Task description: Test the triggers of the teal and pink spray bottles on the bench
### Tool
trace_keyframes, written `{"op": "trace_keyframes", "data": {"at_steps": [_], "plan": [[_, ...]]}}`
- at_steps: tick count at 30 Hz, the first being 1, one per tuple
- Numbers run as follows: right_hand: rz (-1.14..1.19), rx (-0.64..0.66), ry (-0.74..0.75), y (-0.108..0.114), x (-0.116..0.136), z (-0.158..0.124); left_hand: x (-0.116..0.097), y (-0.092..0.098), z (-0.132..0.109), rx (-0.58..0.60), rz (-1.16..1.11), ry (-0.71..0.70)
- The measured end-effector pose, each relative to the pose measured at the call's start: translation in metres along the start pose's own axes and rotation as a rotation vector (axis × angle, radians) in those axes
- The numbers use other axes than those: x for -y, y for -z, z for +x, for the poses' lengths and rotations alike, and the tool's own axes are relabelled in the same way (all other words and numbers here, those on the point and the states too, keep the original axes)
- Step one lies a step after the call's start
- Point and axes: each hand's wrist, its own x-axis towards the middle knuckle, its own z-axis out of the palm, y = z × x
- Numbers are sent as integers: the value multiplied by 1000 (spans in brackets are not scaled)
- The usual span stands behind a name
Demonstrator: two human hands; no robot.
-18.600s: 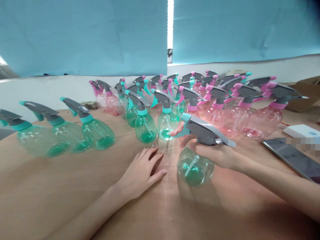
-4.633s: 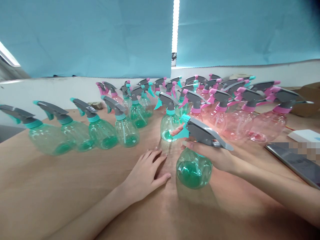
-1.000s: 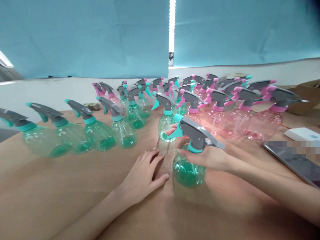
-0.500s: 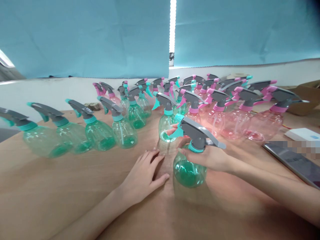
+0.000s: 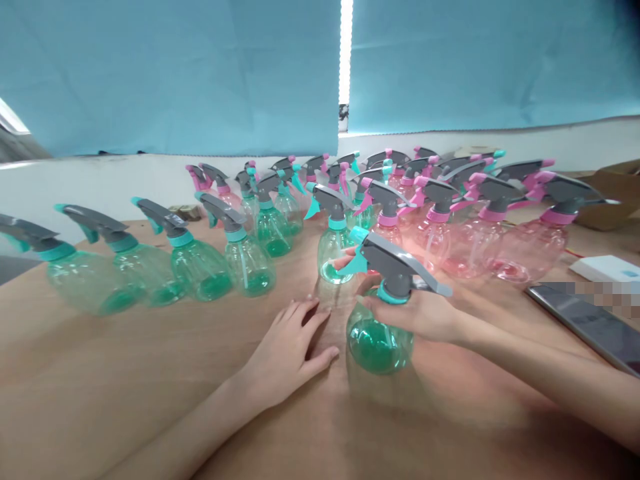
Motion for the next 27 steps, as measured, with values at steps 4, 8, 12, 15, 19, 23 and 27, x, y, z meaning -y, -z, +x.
{"op": "trace_keyframes", "data": {"at_steps": [4,8,12,15,19,23,27], "plan": [[-8,36,-52,1,-3,-1,0,0,0,0,0,-1],[13,53,-35,2,-4,-2,0,0,0,1,3,-1],[6,29,-37,1,-3,-2,0,0,1,-19,-12,-1],[7,25,-37,1,-4,-2,1,0,0,-24,-16,-6],[10,18,-23,0,-4,-2,1,-1,0,-24,-15,-8],[3,35,-45,0,-5,-2,1,-1,0,-22,-4,-7],[-19,39,-50,1,-7,-3,0,0,0,-32,-5,-9]]}}
